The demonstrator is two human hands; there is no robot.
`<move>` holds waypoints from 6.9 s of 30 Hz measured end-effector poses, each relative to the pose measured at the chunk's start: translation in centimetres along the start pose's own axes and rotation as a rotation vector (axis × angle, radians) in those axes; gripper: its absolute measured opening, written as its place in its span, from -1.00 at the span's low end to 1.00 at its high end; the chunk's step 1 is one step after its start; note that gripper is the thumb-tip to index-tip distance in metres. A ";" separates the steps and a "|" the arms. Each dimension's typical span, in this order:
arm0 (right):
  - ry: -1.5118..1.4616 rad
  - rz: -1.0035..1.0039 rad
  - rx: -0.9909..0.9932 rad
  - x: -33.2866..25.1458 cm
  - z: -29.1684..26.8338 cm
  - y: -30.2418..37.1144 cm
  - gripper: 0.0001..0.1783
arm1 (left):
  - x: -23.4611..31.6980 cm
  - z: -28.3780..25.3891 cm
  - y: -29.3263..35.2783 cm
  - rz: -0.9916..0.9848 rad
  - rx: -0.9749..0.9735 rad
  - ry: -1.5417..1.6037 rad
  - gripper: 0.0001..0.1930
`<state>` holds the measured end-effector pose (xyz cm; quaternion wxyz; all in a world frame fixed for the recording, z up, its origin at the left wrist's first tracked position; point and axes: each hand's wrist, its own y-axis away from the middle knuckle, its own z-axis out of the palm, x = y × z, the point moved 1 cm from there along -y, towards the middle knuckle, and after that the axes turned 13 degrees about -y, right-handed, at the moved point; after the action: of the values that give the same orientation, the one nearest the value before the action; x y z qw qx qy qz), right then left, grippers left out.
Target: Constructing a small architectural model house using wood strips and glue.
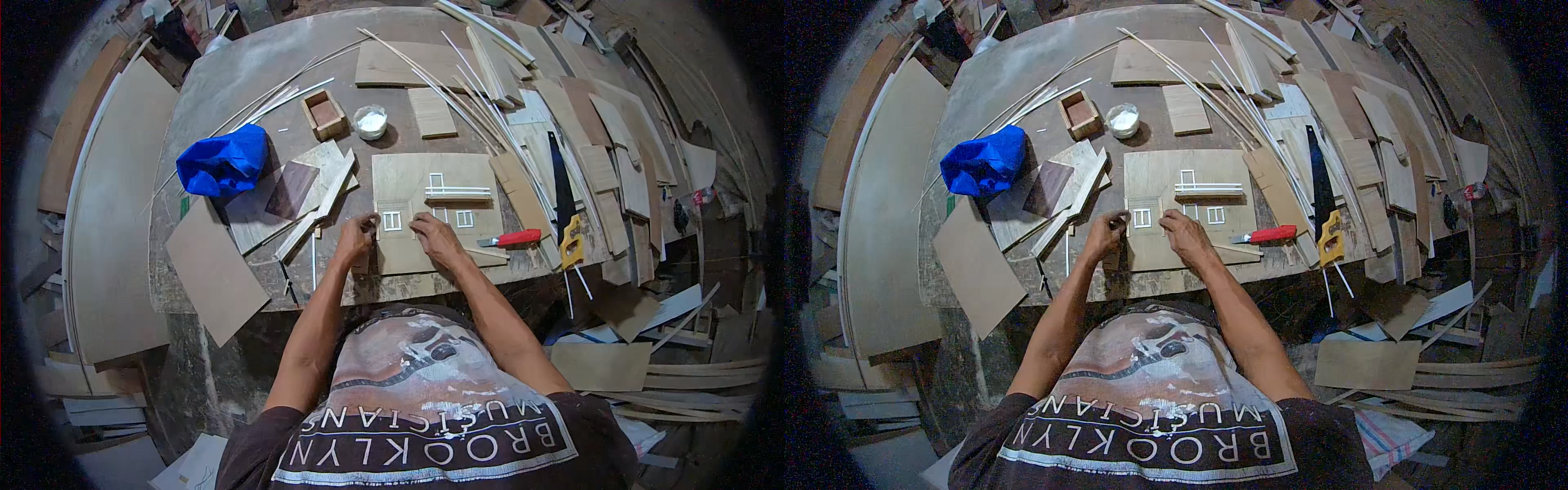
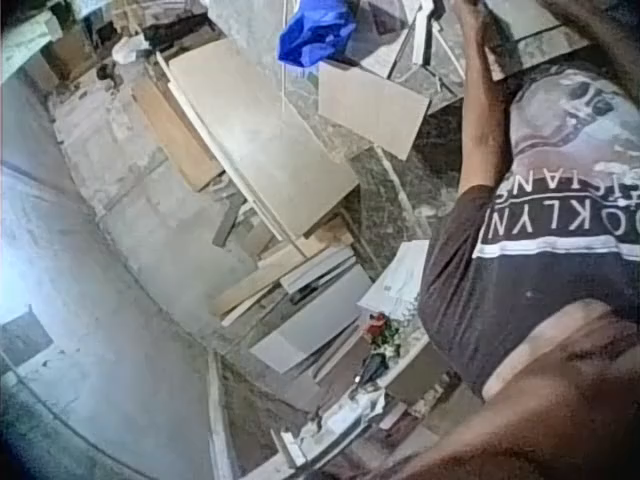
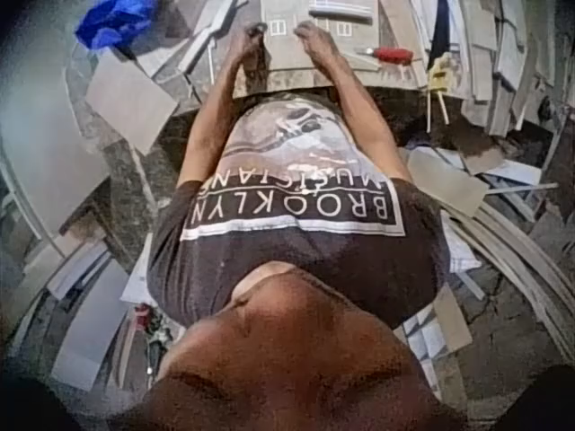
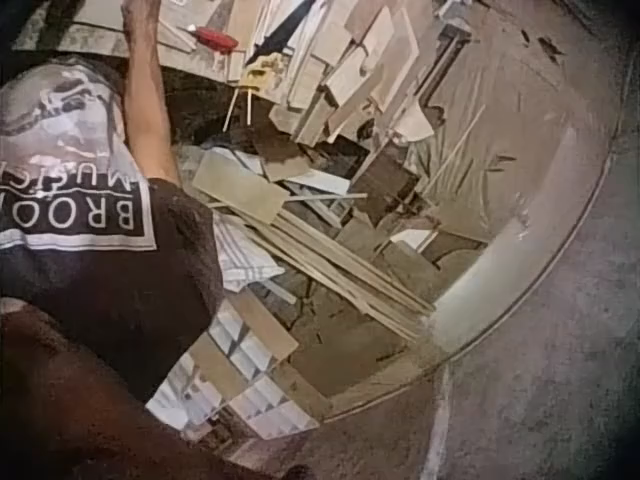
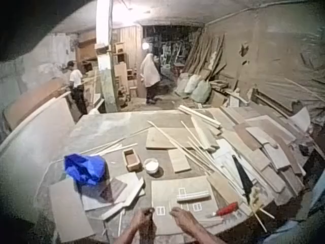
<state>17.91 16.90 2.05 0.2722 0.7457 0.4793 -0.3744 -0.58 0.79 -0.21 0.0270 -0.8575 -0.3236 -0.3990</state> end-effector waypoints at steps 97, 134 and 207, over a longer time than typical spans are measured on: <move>0.046 0.367 0.276 -2.7 0.8 -2.9 -0.74 | 2.4 1.5 -0.4 -0.355 0.267 0.028 -0.73; 0.071 -0.003 0.002 -0.6 -0.7 4.7 -0.80 | 5.5 3.8 6.8 -0.263 0.090 -0.109 -0.76; 0.577 0.227 0.433 3.1 -10.3 9.0 -0.49 | 4.6 -1.9 4.8 -0.232 -0.181 0.884 -0.75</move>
<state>30.06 22.86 5.83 0.0016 0.9091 0.3604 -0.2091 3.07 -1.12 5.28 0.0426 -0.5624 -0.3387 -0.7531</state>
